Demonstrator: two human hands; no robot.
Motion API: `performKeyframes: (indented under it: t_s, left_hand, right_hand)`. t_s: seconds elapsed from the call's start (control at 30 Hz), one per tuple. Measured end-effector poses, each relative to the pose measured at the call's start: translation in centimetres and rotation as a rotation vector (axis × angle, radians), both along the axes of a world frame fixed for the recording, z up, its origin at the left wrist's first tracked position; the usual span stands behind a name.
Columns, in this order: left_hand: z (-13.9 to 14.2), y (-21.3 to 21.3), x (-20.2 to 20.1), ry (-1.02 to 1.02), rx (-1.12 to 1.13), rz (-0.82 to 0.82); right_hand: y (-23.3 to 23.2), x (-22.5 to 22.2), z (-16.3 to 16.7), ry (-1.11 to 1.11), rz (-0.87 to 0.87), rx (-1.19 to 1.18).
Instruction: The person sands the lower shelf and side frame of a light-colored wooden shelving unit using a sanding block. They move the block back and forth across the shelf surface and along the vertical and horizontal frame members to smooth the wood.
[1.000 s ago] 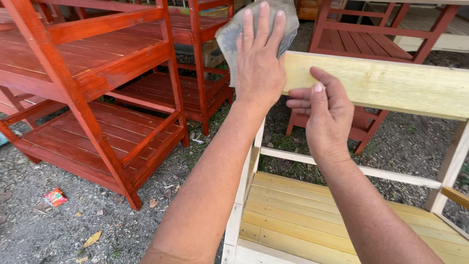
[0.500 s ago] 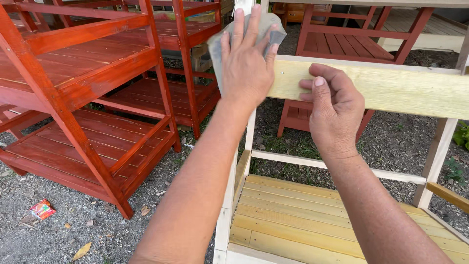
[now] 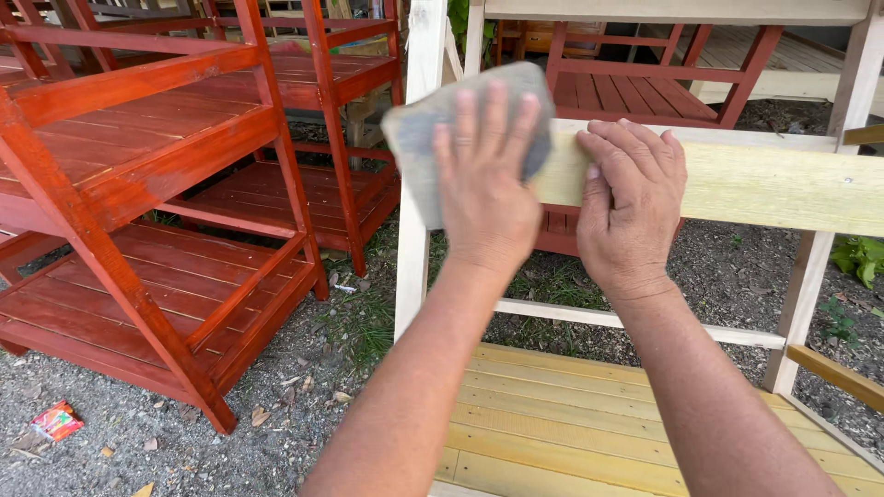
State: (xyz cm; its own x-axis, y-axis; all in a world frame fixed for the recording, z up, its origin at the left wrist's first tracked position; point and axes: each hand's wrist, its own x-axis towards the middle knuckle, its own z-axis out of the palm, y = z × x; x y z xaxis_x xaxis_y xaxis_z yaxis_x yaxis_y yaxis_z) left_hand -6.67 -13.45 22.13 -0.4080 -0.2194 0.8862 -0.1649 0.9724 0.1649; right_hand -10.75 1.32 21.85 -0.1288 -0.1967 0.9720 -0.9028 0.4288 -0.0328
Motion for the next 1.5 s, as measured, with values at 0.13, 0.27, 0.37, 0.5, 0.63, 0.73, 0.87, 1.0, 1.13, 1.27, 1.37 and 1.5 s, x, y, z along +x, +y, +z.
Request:
performKeyframes:
  t_s: [0.13,0.27,0.37,0.5,0.63,0.73,0.87,1.0,1.13,1.27,1.37,1.5]
  left_hand:
    - [-0.4,-0.6,0.1,-0.001,-0.057,-0.145]
    - [0.1,-4.1,2.0,0.123,-0.01,-0.062]
    - [-0.1,-1.9,1.7,0.124,0.049,-0.013]
    - [-0.8,3.5,-0.7,0.083,0.055,-0.198]
    - [-0.6,0.6,-0.7,0.044,-0.068,-0.063]
    - [-0.1,-3.3,0.9,0.11,0.057,0.01]
    - [-0.1,-3.5,2.5,0.209,0.168,-0.105]
    - [-2.2,-1.8,4.5,0.115,0.094,-0.08]
    - [1.3,-4.0,2.0,0.128,0.065,-0.103]
    - [7.3,-6.5,-2.0,0.13,-0.02,-0.108]
    - [6.4,-6.8,-1.0,0.119,-0.032,-0.166]
    - [4.1,-7.4,0.1,0.048,-0.033,-0.195]
  right_hand:
    - [-0.5,0.3,-0.2,0.021,-0.042,-0.022]
    - [-0.5,0.4,0.0,0.021,-0.048,-0.022]
    - [-0.6,0.2,0.0,0.005,-0.035,-0.046]
    - [-1.0,-0.1,0.0,0.017,-0.044,-0.076]
    - [-1.0,-0.1,0.0,0.013,-0.057,-0.071]
    - [-0.7,0.2,0.1,0.011,-0.065,-0.046]
    - [-0.7,0.6,0.4,-0.025,-0.044,-0.052]
    - [-0.7,0.8,0.9,-0.048,-0.023,-0.063]
    - [-0.5,1.0,1.1,-0.05,0.0,-0.056]
    - [-0.5,0.9,1.2,-0.043,-0.018,-0.056]
    - [-0.4,0.8,1.2,-0.043,-0.006,-0.045]
    - [-0.4,0.7,1.4,-0.023,-0.027,-0.03]
